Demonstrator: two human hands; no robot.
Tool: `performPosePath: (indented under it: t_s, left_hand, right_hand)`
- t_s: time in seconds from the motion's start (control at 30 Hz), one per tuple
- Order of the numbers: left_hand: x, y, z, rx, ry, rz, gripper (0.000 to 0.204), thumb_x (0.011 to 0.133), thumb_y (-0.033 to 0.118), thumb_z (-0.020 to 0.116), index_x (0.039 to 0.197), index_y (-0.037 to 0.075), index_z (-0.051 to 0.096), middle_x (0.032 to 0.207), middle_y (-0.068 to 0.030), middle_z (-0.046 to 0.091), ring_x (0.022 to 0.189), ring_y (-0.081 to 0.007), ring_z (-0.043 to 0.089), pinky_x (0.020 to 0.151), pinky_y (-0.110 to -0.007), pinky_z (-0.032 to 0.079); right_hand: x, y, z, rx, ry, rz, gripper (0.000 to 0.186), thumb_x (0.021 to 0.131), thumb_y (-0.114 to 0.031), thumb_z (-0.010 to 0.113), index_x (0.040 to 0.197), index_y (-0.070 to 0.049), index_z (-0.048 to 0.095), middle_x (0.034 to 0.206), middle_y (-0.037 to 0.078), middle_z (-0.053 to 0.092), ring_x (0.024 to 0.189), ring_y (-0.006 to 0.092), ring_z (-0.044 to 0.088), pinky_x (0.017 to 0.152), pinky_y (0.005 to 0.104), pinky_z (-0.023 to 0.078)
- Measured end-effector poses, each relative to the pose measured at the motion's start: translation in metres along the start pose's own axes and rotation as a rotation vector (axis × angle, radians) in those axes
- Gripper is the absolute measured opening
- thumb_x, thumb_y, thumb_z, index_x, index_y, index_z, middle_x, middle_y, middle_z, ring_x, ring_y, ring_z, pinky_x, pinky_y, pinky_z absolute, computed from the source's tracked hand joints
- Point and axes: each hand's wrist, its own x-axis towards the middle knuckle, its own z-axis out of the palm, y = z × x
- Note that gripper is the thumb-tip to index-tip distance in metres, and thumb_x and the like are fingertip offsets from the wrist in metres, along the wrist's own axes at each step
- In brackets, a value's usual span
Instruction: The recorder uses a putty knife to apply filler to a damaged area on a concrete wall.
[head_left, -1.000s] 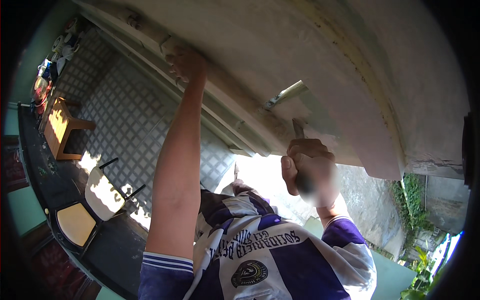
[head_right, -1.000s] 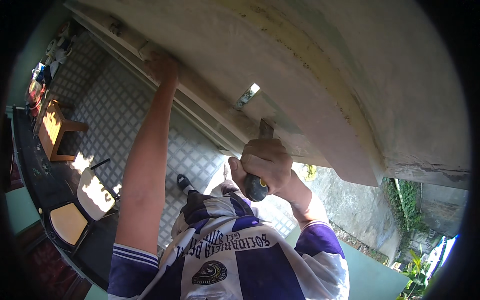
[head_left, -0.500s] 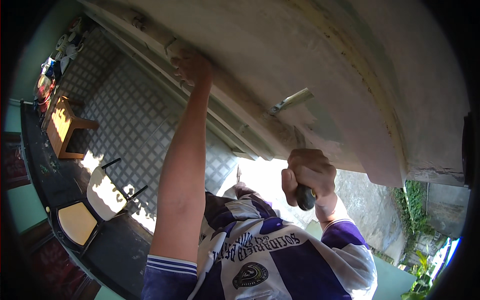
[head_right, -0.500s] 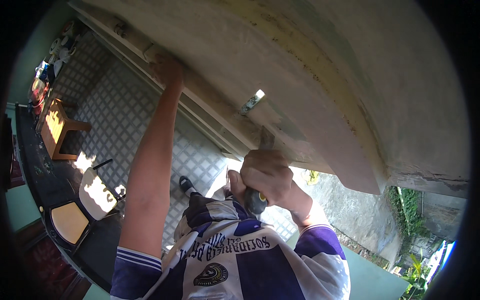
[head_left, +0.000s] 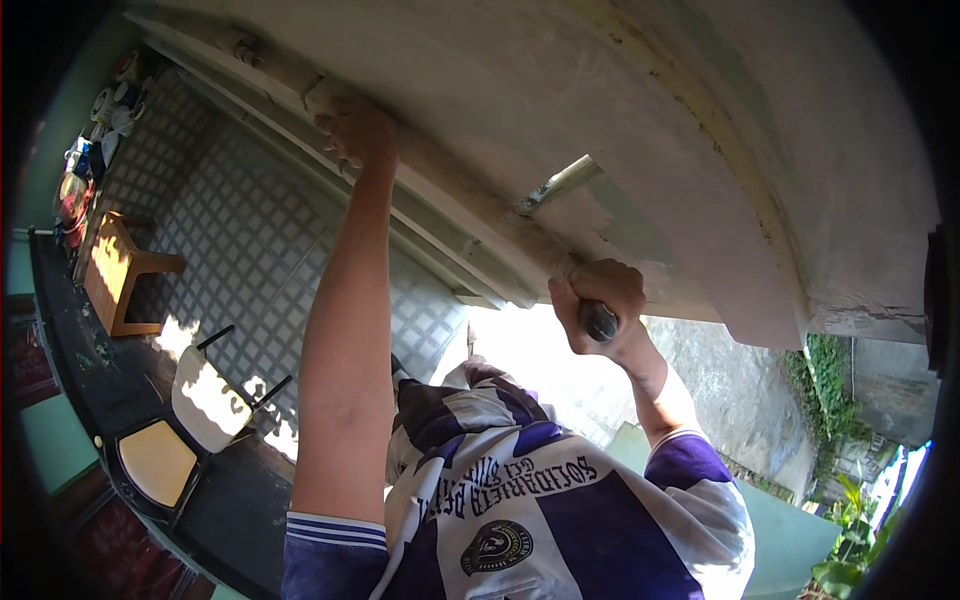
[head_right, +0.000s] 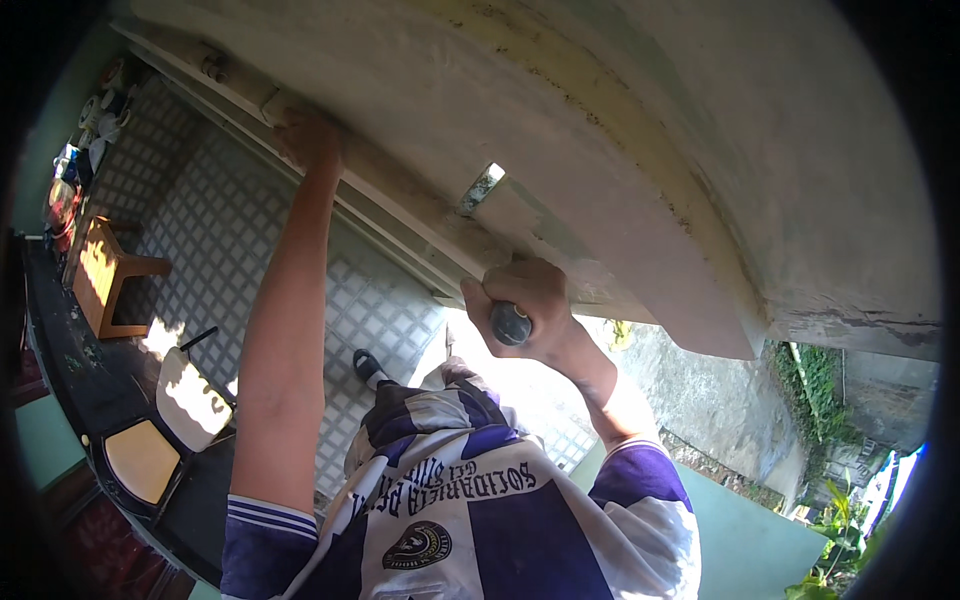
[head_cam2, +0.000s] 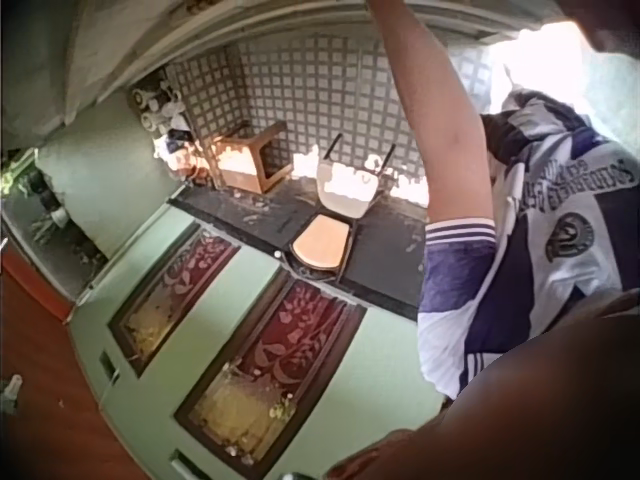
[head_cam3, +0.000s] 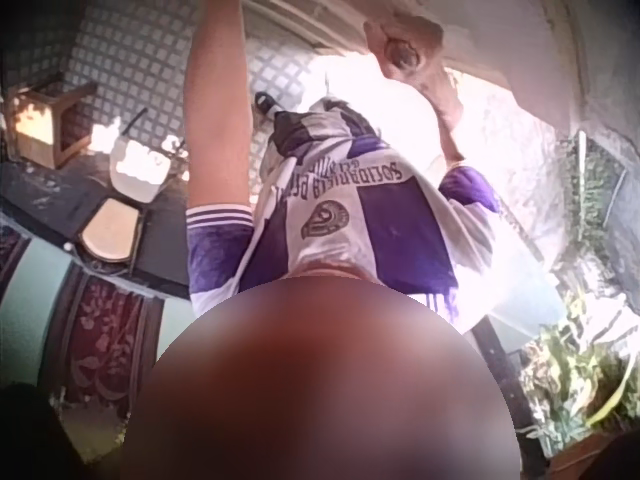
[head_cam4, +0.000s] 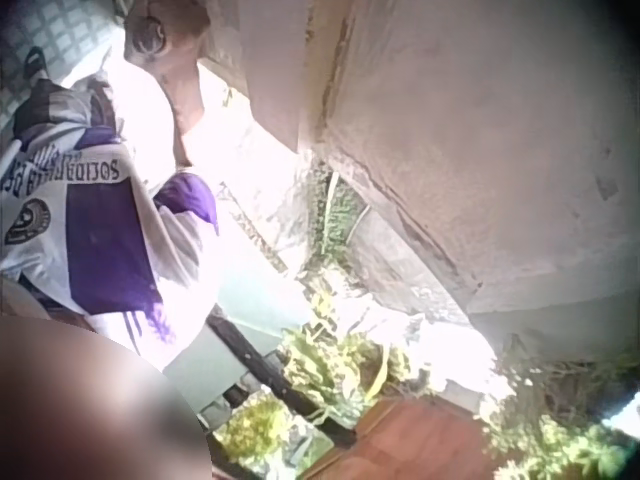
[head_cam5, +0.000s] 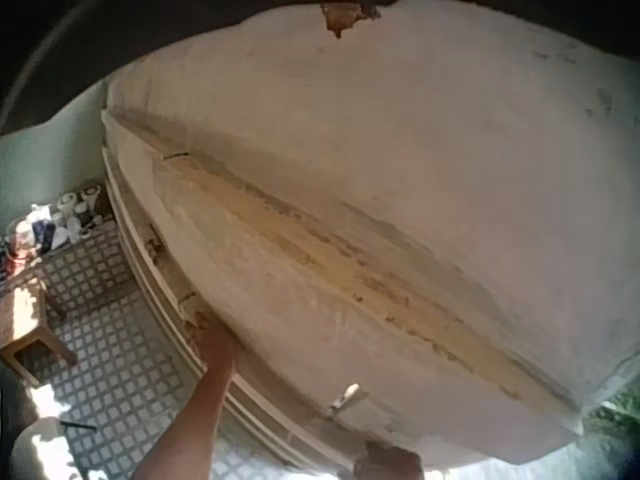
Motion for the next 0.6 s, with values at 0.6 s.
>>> performPosePath:
  t_s: [0.6]
  left_hand:
    - [0.082, -0.063, 0.047, 0.116, 0.061, 0.225, 0.067, 0.097, 0.052, 0.032, 0.137, -0.001, 0.034, 0.127, -0.0359, 0.044, 0.117, -0.0515, 0.049, 0.092, -0.058, 0.047]
  right_hand:
    - [-0.017, -0.020, -0.028, 0.088, -0.076, -0.151, 0.030, 0.075, 0.006, 0.060, 0.053, -0.006, 0.042, 0.047, 0.007, 0.042, 0.038, 0.0202, 0.043, 0.038, 0.0310, 0.034]
